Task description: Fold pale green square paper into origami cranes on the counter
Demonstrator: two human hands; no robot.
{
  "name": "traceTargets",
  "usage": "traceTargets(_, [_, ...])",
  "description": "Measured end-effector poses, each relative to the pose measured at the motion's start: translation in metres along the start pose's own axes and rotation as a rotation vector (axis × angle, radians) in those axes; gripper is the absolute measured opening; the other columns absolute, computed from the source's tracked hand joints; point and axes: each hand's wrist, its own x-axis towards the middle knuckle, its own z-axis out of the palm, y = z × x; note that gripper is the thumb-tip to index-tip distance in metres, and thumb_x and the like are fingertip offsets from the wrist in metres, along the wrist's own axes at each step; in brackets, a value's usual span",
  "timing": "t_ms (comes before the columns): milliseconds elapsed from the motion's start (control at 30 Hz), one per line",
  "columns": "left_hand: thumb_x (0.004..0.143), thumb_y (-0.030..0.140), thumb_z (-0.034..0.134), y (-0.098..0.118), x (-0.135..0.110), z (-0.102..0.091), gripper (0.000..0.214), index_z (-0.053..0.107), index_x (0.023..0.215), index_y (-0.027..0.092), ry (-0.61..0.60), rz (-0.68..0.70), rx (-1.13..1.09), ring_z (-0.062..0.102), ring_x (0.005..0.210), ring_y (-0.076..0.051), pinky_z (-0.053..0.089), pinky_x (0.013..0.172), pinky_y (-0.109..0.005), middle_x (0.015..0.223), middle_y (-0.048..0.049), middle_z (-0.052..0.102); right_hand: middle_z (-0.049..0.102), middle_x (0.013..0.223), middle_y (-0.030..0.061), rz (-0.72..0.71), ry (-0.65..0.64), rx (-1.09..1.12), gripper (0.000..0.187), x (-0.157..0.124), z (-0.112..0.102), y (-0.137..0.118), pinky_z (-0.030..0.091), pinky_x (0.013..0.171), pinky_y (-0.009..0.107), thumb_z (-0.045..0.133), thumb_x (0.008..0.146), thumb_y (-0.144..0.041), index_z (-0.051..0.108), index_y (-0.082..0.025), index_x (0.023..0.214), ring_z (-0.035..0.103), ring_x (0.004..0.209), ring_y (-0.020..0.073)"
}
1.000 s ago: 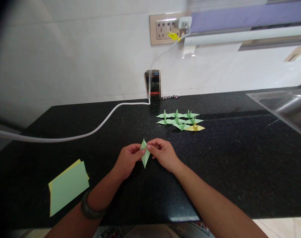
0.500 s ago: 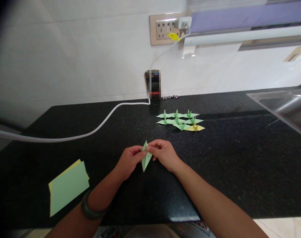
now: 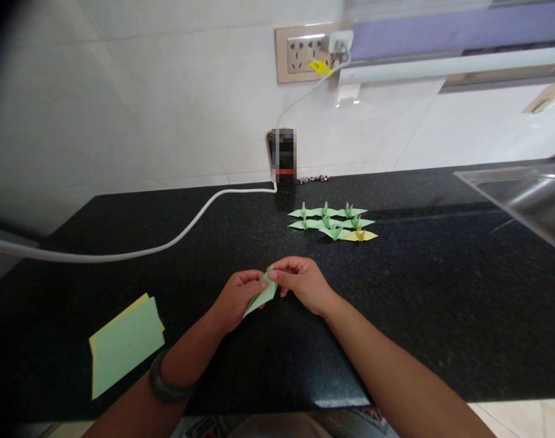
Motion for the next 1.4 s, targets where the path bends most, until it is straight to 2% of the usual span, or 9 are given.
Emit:
traceTargets(367, [0.066, 0.026, 0.051, -0.0034, 0.0016, -0.0022, 0.014, 0.056, 0.062, 0.014, -0.061, 0.004, -0.003, 0.038, 0.038, -0.007, 0.026, 0.038, -0.019, 0.045, 0.0033, 0.047, 0.058, 0.055, -0.0017, -0.001, -0.009, 0.029, 0.018, -0.0010, 0.0023, 0.0017, 0.040, 0.042, 0.019, 0.065, 0.066, -0.030, 0.060, -0.013, 0.072, 0.047, 0.042, 0.0053])
traceTargets(500, [0.067, 0.025, 0.051, -0.0005, 0.0008, -0.0003, 0.013, 0.056, 0.062, 0.014, -0.009, 0.015, 0.031, 0.038, 0.039, -0.007, 0.026, 0.039, -0.019, 0.046, 0.0034, 0.048, 0.058, 0.058, -0.0013, -0.018, 0.002, 0.008, 0.018, -0.0006, 0.0020, 0.0006, 0.040, 0.044, 0.019, 0.063, 0.068, -0.030, 0.061, -0.014, 0.074, 0.047, 0.043, 0.0049])
traceTargets(633, [0.066, 0.030, 0.054, 0.0023, -0.0005, 0.0029, 0.018, 0.058, 0.061, 0.014, 0.089, 0.097, 0.163, 0.039, 0.042, -0.007, 0.028, 0.042, -0.019, 0.049, 0.0031, 0.049, 0.059, 0.062, -0.0010, -0.012, -0.005, -0.082, 0.021, -0.0007, 0.0044, -0.0028, 0.039, 0.043, 0.018, 0.066, 0.064, -0.030, 0.062, -0.014, 0.076, 0.049, 0.047, 0.0057])
traceTargets(833, [0.071, 0.032, 0.049, -0.0022, -0.0012, 0.0032, 0.022, 0.063, 0.068, 0.015, 0.061, 0.234, 0.332, 0.040, 0.046, -0.008, 0.030, 0.043, -0.019, 0.053, 0.0014, 0.052, 0.053, 0.054, -0.0025, -0.037, 0.036, -0.219, 0.016, -0.0017, 0.0080, -0.0049, 0.035, 0.042, 0.018, 0.060, 0.069, -0.031, 0.060, -0.015, 0.068, 0.044, 0.044, 0.0053])
traceTargets(1033, [0.070, 0.030, 0.050, -0.0012, -0.0011, 0.0023, 0.019, 0.062, 0.066, 0.015, 0.053, 0.196, 0.321, 0.040, 0.046, -0.008, 0.030, 0.044, -0.019, 0.053, 0.0019, 0.051, 0.053, 0.057, -0.0030, -0.049, 0.043, -0.172, 0.013, -0.0023, 0.0081, -0.0053, 0.035, 0.043, 0.018, 0.059, 0.070, -0.028, 0.059, -0.015, 0.071, 0.044, 0.045, 0.0051])
traceTargets(1233, [0.066, 0.027, 0.053, 0.0036, -0.0021, 0.0022, 0.014, 0.059, 0.062, 0.015, 0.072, 0.085, 0.138, 0.039, 0.044, -0.007, 0.028, 0.043, -0.019, 0.050, 0.0038, 0.049, 0.057, 0.065, -0.0013, -0.021, -0.031, -0.054, 0.021, -0.0023, 0.0027, -0.0050, 0.039, 0.046, 0.020, 0.057, 0.073, -0.033, 0.062, -0.016, 0.086, 0.046, 0.046, 0.0055])
traceTargets(1400, [0.067, 0.025, 0.052, 0.0060, -0.0031, 0.0034, 0.013, 0.058, 0.062, 0.014, -0.002, 0.030, 0.044, 0.039, 0.042, -0.007, 0.028, 0.043, -0.019, 0.048, 0.0031, 0.050, 0.058, 0.065, -0.0008, -0.014, -0.055, 0.036, 0.023, -0.0010, -0.0007, 0.0006, 0.041, 0.048, 0.021, 0.056, 0.075, -0.031, 0.061, -0.016, 0.092, 0.048, 0.048, 0.0059])
